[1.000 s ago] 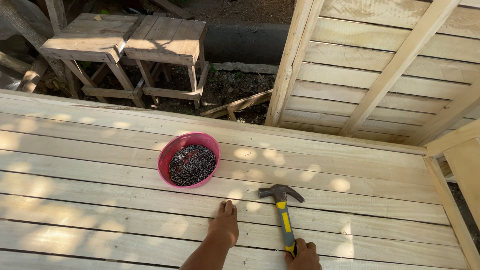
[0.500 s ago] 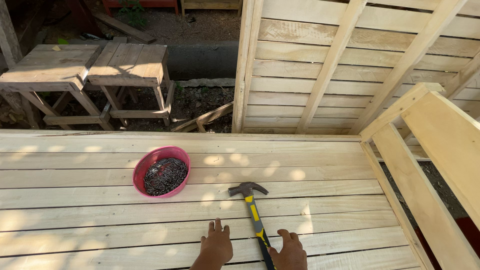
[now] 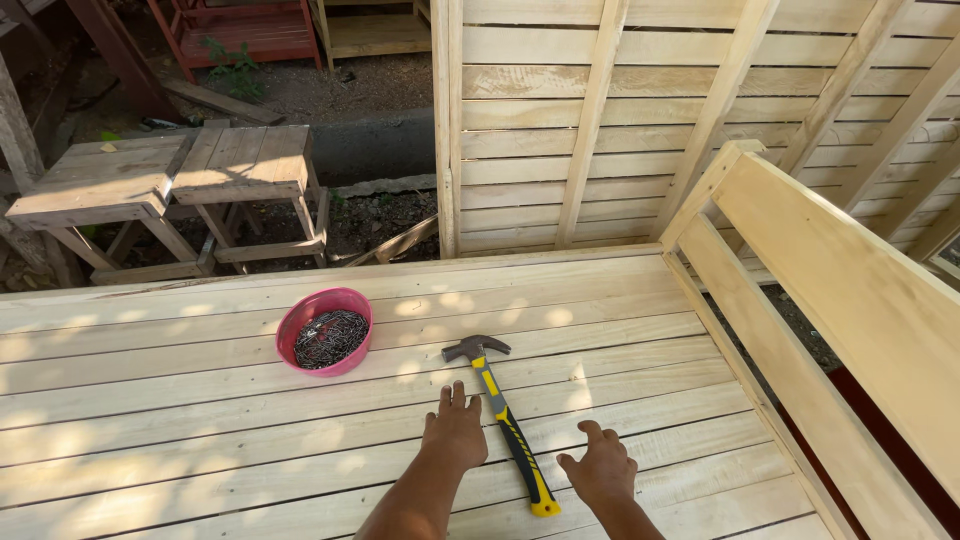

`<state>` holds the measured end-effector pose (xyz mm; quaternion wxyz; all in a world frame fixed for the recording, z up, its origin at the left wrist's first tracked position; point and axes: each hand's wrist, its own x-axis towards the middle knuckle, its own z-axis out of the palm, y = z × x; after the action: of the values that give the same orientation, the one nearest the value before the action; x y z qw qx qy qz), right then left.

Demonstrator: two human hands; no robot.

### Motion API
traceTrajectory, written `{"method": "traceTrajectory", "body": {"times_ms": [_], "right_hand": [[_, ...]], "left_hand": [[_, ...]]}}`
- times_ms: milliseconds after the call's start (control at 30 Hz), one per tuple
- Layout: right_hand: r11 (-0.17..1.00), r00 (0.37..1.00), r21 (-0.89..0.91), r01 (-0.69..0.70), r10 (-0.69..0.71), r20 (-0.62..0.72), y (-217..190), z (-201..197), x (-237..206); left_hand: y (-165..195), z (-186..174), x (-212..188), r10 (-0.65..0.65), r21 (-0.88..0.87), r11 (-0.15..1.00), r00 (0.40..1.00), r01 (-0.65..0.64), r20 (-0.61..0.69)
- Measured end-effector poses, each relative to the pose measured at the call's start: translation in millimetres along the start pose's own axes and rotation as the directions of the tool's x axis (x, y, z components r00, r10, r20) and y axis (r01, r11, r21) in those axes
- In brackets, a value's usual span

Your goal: The person hammers nails into the wooden slats of an outdoor wooden frame structure. They repeatedly pick nails one at a time from a pink bowl, position each nail on a slat, and drive it in with a claw hammer, working across different spots on the surface.

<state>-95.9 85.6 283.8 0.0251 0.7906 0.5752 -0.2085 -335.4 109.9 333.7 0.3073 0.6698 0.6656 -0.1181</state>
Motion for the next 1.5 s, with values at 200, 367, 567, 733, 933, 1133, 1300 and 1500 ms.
{"method": "traceTrajectory", "body": {"times_ms": [200,367,567,733,933,1133,1300,1500], "right_hand": [[0.999,1.000,0.041,0.007,-0.006,-0.024,5,-9,-25],[0.999,1.000,0.033,0.010,-0.011,0.011,3,-6,-5],[1.000,0.994,0.004,-0.003,0.003,0.105,-31,9,85],[1.000,0.990,-0.006,0.023,-0.022,0.138,-61,49,163],[0.995,0.975,0.085,0.057,-0.073,0.209,-95,124,240],[0.992,0.947,0.109,0.057,-0.089,0.310,-122,184,272],[0.999,0.950,0.031,-0.039,0.028,0.311,-148,182,281],[0.997,0.914,0.063,-0.042,0.013,0.405,-160,153,294]], "left_hand": [[-4,0,-25,-0.038,0.039,0.999,0.999,0.037,0.018],[-21,-3,2,-0.091,0.050,0.995,0.996,0.090,0.017],[-59,-22,88,-0.210,-0.018,0.978,0.978,0.210,0.013],[-128,-23,174,-0.356,-0.094,0.934,0.911,0.343,-0.210],[-198,-22,253,-0.496,-0.108,0.864,0.797,0.491,-0.344],[-231,-26,301,-0.497,-0.076,0.864,0.816,0.498,-0.297],[-244,-21,330,-0.427,-0.061,0.892,0.792,0.447,-0.436],[-249,-9,344,-0.435,-0.168,0.899,0.776,0.404,-0.457]]}}
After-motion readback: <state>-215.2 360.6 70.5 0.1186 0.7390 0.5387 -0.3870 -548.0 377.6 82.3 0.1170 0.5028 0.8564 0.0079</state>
